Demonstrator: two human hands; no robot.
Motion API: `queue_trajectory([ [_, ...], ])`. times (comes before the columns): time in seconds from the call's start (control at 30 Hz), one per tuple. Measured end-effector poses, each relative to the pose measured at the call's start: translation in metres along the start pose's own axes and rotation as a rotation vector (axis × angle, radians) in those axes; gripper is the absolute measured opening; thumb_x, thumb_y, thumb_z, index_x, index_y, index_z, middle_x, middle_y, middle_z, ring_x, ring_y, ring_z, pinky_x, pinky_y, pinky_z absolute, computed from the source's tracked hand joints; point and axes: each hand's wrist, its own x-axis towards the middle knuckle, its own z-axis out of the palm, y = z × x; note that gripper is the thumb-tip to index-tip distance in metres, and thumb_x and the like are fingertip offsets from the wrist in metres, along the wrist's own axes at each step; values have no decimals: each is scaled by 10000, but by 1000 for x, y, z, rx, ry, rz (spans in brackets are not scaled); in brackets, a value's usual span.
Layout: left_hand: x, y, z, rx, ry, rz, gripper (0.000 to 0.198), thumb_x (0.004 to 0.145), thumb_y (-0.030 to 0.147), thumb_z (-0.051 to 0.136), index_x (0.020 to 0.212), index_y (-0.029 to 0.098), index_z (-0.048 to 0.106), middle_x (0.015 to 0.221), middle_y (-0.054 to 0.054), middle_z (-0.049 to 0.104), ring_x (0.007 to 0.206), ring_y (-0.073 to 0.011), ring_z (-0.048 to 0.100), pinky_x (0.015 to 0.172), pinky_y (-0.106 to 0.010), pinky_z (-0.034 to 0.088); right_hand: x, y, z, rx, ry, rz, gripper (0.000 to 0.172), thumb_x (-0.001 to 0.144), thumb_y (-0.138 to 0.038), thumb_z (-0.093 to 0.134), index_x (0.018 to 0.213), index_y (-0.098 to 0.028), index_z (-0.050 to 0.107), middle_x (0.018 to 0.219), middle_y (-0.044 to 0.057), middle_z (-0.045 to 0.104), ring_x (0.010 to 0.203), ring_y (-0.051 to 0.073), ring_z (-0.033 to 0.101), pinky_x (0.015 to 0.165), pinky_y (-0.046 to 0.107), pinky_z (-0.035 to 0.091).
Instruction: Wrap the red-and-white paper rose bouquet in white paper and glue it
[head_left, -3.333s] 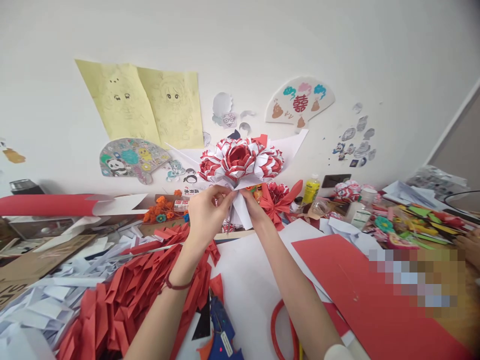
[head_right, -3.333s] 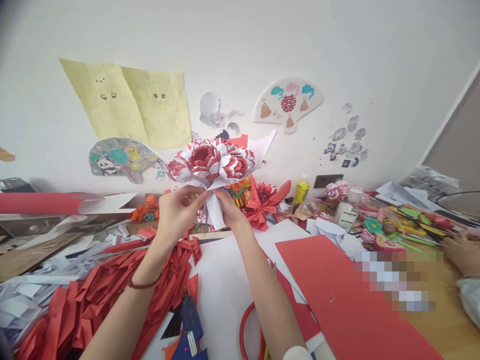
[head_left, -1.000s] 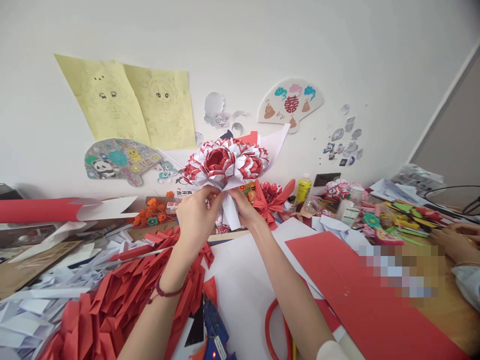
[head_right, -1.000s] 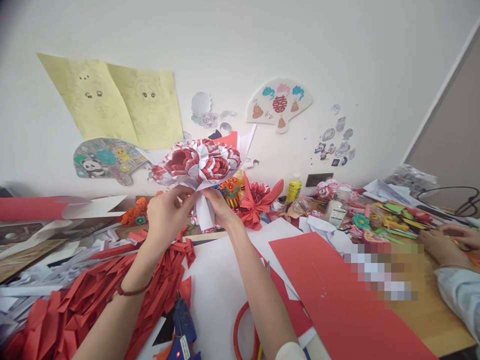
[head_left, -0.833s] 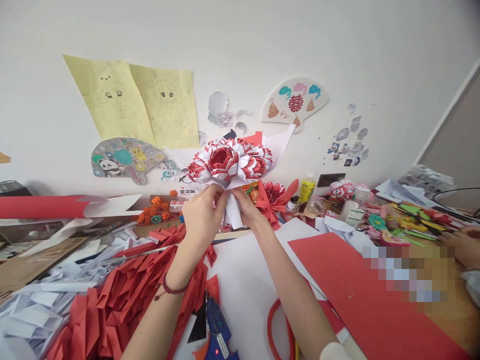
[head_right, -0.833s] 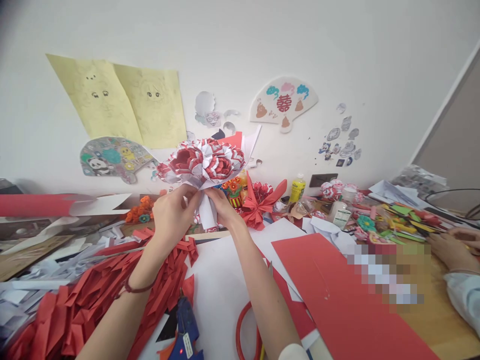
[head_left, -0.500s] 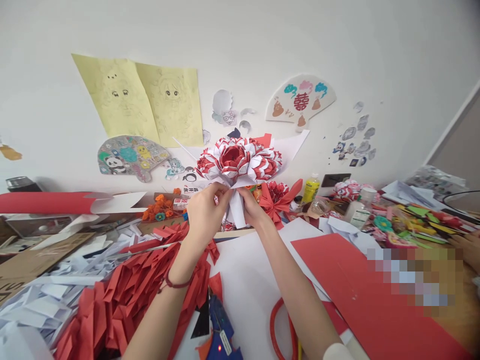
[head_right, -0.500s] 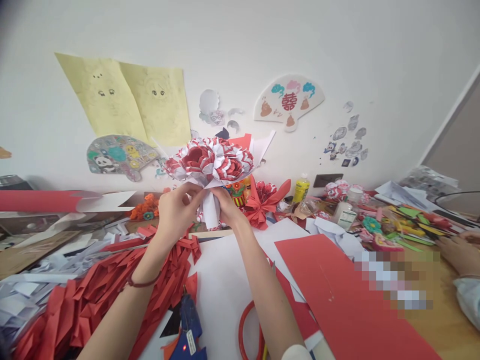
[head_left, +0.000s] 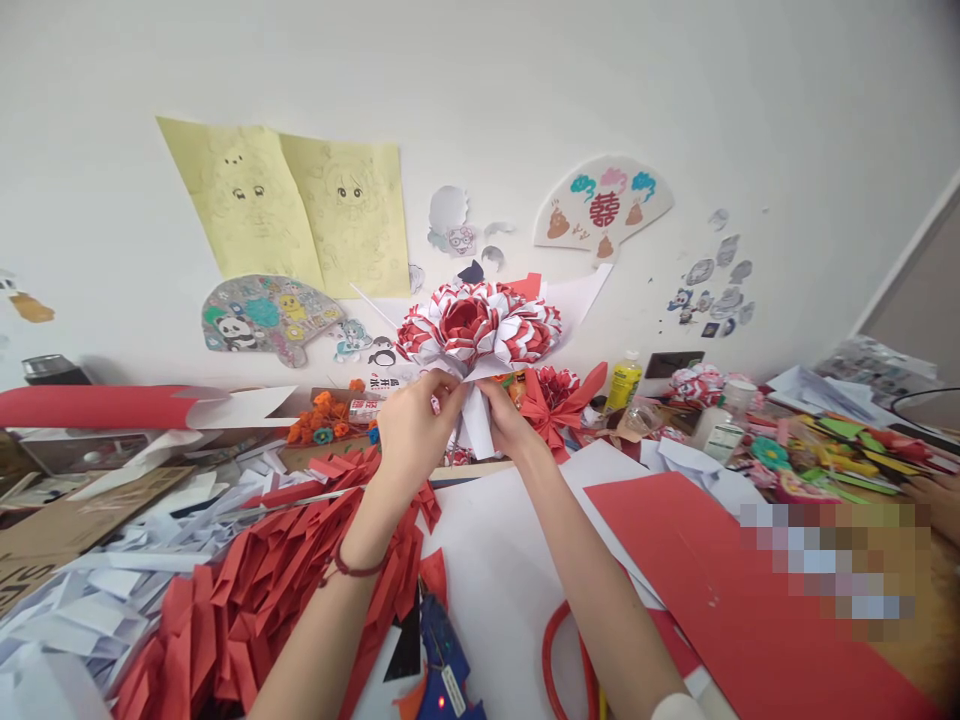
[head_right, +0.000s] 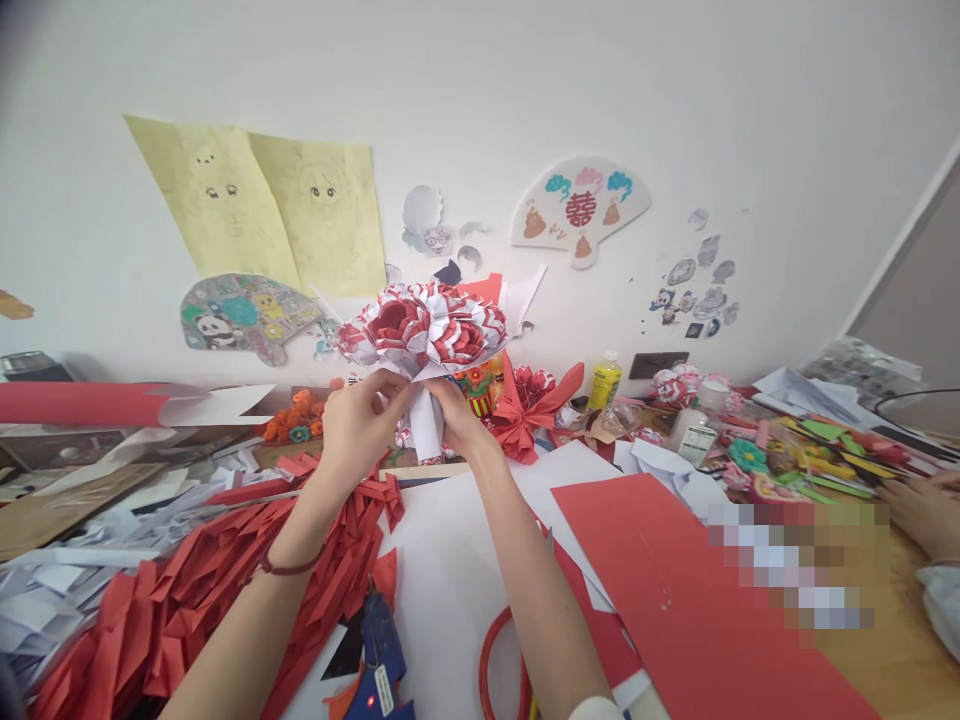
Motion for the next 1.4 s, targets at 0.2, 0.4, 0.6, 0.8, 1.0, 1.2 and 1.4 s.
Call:
queue_trajectory([
  [0.2,1,-4,3,15,-11,-14,264,912,464,555,874,245,697,782,15,741,608,-153,606,602,-257,309,-3,-5,4,5,-47,-32,361,679,-516,729,859,-225,616,749,10,671,804,224,645,668,310,492],
  [0.4,2,-6,4,47,-7,-34,242,915,441,550,899,249,696,792,2,749,640,-174,633,610,-263,315,-8,-8,5,-27,-139,-79,337,740,-437,737,997,-239,647,890,29,706,880,232,667,742,336,529],
  [0.6,3,-8,6,78,23,-37,207,927,404,546,906,246,678,882,2,758,663,-171,639,617,-277,323,-6,-5,1,-153,-173,-126,446,741,-376,759,1144,-245,621,1126,34,693,1091,248,638,942,363,514],
  [0.8,5,-17,11,48,104,5,158,935,341,531,937,230,643,959,-12,731,753,-169,635,668,-281,361,-7,-9,5,-312,-208,-153,570,776,-386,739,1288,-228,545,1268,45,641,1268,263,539,1054,379,450],
  [1.0,10,-30,14,-215,83,-22,151,889,323,564,888,198,648,869,-14,722,730,-152,617,709,-265,423,-12,-13,9,-316,-194,-126,447,785,-382,735,1197,-260,609,1089,15,689,1062,227,629,898,326,502],
  [1.2,12,-33,9,-364,59,10,197,858,359,611,862,176,683,831,-24,727,722,-141,618,694,-249,445,-10,-11,0,-246,-186,-55,366,746,-430,771,1030,-229,659,866,12,687,816,208,644,693,286,497],
  [1.4,11,-25,-4,-331,6,83,198,866,338,609,851,174,718,785,-21,739,672,-133,595,696,-261,438,-11,-17,-6,-200,-214,-40,388,721,-413,799,1011,-201,650,885,23,686,783,191,645,693,279,492],
])
